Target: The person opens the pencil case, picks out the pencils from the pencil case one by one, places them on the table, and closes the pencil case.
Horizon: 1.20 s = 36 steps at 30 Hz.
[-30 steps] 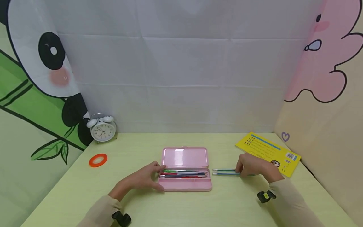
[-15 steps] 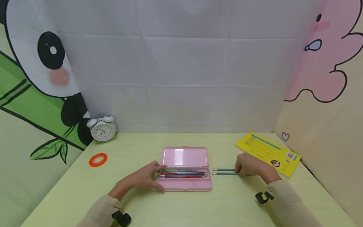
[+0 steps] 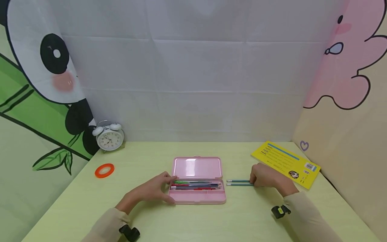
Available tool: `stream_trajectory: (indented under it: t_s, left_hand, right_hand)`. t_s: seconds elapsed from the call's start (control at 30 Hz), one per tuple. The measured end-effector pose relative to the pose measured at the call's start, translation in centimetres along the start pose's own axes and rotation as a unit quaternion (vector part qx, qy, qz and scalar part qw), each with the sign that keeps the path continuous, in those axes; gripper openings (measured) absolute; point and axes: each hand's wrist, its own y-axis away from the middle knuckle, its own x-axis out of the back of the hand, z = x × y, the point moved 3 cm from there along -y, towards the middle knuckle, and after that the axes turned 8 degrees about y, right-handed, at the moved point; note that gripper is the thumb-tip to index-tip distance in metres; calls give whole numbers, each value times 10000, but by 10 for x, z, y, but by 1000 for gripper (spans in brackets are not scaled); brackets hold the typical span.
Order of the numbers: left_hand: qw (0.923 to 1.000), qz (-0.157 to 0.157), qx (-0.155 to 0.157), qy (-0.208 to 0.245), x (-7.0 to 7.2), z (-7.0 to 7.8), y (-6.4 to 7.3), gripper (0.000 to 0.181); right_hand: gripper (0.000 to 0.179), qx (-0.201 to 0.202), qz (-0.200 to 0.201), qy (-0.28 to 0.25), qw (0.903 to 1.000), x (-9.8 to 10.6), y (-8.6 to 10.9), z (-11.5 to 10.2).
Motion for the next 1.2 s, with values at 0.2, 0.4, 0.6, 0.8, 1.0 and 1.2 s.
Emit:
stream_trajectory:
  t_s: [0.2, 0.4, 0.6, 0.8, 1.0, 1.2]
  left_hand:
    - [10000, 6, -9, -46, 0, 0, 0, 89]
    - [10000, 11, -21, -81, 0, 1, 0, 90]
    - [10000, 14, -7, -71, 0, 3, 1, 90]
    - [9999, 13, -75, -94, 0, 2, 0, 90]
    - [9999, 7, -84, -93, 0, 1, 0, 90]
    - [9999, 11, -128, -92, 1, 3, 0, 90]
  right_hand:
    - [19, 41, 36, 187, 9998, 1, -1, 0]
    - [18, 41, 153, 370, 9992, 1, -1, 0]
    - [16, 77, 194, 399, 9990, 2, -1, 0]
    - [15, 53, 155, 328, 9993, 3, 0, -1]
    - [16, 34, 168, 308, 9994, 4, 1, -1]
    - [15, 172, 309, 357, 9987, 5, 2, -2]
